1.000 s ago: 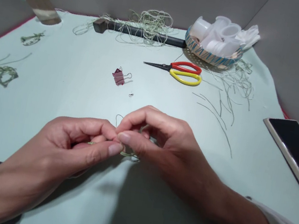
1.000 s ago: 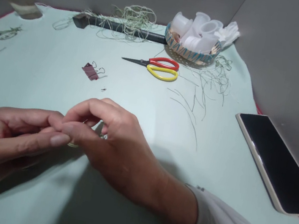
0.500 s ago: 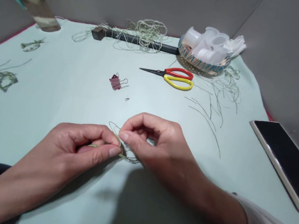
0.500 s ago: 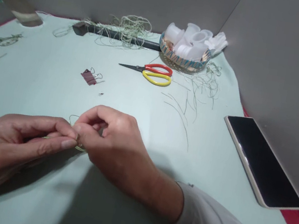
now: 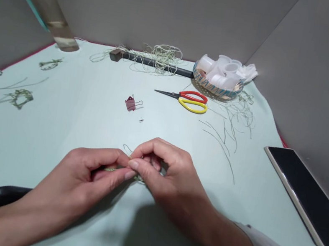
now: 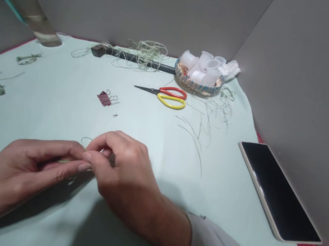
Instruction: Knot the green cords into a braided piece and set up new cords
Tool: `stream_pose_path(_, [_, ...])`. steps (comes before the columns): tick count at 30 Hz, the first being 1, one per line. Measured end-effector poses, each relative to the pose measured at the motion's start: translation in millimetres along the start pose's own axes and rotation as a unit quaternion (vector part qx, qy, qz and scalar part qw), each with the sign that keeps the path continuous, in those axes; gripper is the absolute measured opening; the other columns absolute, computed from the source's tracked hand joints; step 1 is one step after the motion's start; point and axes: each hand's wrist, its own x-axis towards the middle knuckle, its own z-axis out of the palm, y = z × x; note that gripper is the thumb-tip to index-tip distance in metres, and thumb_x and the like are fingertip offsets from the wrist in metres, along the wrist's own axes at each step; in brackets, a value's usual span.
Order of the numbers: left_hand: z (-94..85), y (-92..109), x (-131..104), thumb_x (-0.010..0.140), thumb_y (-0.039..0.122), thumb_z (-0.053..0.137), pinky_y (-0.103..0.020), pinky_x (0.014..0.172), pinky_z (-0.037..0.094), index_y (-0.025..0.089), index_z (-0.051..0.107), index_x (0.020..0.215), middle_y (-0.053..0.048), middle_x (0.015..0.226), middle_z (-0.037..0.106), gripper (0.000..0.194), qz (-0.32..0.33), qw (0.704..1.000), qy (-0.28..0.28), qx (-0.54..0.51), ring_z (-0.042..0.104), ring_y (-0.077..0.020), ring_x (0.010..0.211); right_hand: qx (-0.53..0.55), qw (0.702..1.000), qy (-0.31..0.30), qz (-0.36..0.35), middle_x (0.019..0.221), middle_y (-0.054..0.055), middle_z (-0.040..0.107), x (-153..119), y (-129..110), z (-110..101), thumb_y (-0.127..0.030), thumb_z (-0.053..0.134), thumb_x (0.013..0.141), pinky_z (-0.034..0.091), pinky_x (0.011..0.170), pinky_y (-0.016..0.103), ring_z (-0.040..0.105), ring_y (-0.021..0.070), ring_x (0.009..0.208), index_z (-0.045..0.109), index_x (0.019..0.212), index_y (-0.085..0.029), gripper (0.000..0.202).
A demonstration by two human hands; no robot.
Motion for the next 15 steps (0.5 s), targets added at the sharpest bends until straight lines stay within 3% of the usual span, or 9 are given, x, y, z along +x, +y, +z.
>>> stream_pose_path(6, [-4.0,-0.4,0.3,0.097,0.07,0.064,-0.025,0.049,0.026,0.024,0.078,0.083,0.003,0.063,0.049,0.05,-0.015,1.0,-0.008,-0.019,0.032,-0.0135,0.058,0.1,0.992,-0.008,0.075,0.081,-0.002,0.065,-3.6,-0.8,-1.1,-0.028,0.066,0.098,0.045,0.067,0.027,0.057,0.0129,0.073,0.065,0.09,-0.02,0.011])
stream_pose_path(10, [-7.0,5.3,0.2,0.101,0.067,0.061,-0.025,0.054,0.031,0.025,0.075,0.084,0.001,0.071,0.057,0.047,-0.005,1.0,-0.002,0.001,0.039,-0.015,0.062,0.127,0.991,0.003,0.038,0.092,-0.001,0.069,-6.1,1.5,-0.2,-0.03,0.061,0.105,0.049,0.074,0.027,0.061,0.0124,0.079,0.061,0.097,-0.02,0.013])
stream_pose_path(15, [-7.2,18.6,0.9,0.101,0.061,0.061,-0.026,0.057,0.032,0.024,0.074,0.084,0.0,0.078,0.059,0.042,-0.041,0.999,-0.007,-0.02,0.04,-0.0156,0.067,0.116,0.993,0.019,0.014,0.092,-0.002,0.066,-8.1,0.1,3.2,-0.025,0.06,0.105,0.045,0.069,0.027,0.056,0.0112,0.074,0.058,0.093,-0.022,0.013])
